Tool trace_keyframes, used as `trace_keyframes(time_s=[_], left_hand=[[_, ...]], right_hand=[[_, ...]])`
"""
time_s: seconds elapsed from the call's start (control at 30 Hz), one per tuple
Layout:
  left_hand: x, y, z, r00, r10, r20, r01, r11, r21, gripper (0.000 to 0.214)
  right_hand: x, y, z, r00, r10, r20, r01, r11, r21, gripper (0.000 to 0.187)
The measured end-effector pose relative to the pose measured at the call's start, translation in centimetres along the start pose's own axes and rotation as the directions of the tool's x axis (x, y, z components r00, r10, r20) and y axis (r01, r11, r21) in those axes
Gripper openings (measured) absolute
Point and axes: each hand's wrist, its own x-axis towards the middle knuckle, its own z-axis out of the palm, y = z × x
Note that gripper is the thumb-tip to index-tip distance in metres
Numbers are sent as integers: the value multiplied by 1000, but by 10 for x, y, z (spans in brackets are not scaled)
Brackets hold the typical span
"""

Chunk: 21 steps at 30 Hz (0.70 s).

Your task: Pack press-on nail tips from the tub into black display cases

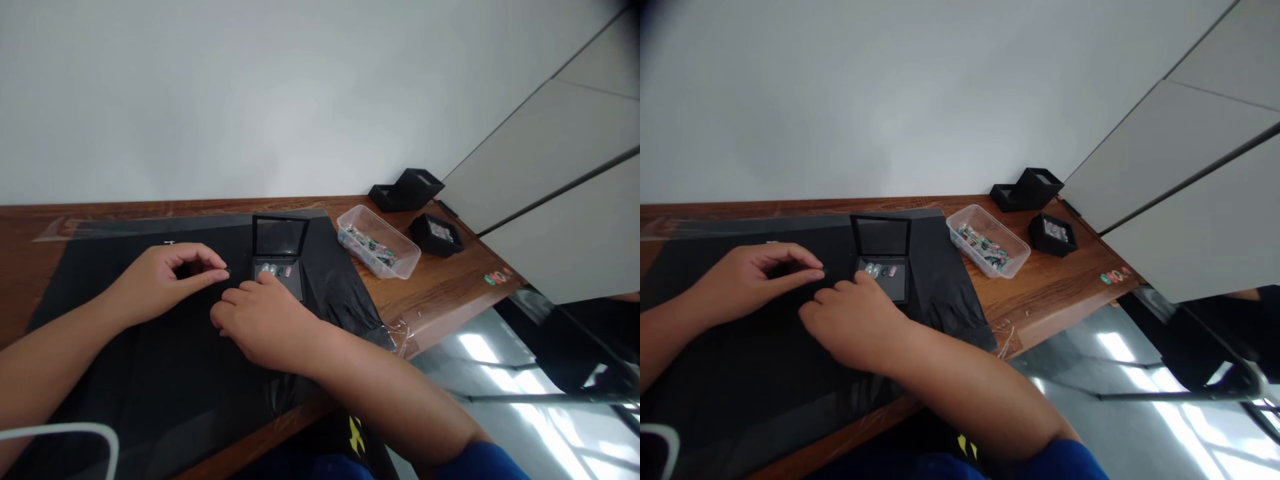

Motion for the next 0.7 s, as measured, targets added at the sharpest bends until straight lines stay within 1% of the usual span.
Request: trace_keyframes(time_s=[0.1,0.33,0.43,0.6,0.7], left_hand=[[0,0,0,1000,-4,2,4,1000,-2,40],[-1,1,0,1000,12,1,-12,1000,-5,37],[-1,2,0,1000,20,-10,-20,1000,-8,37],[0,3,1,999,27,-17,-27,1000,-5,36],[0,3,1,999,25,-24,-25,1000,1,36]], right_hand=[[0,2,0,1000,-17,-1,18,1000,24,14],[-1,0,-6,997,-17,74,11,997,74,14],[-2,-1,-6,998,-10,69,5,997,71,14],[-3,0,-4,998,44,44,-47,997,56,15],[-3,0,-4,998,30,47,-32,998,45,13]])
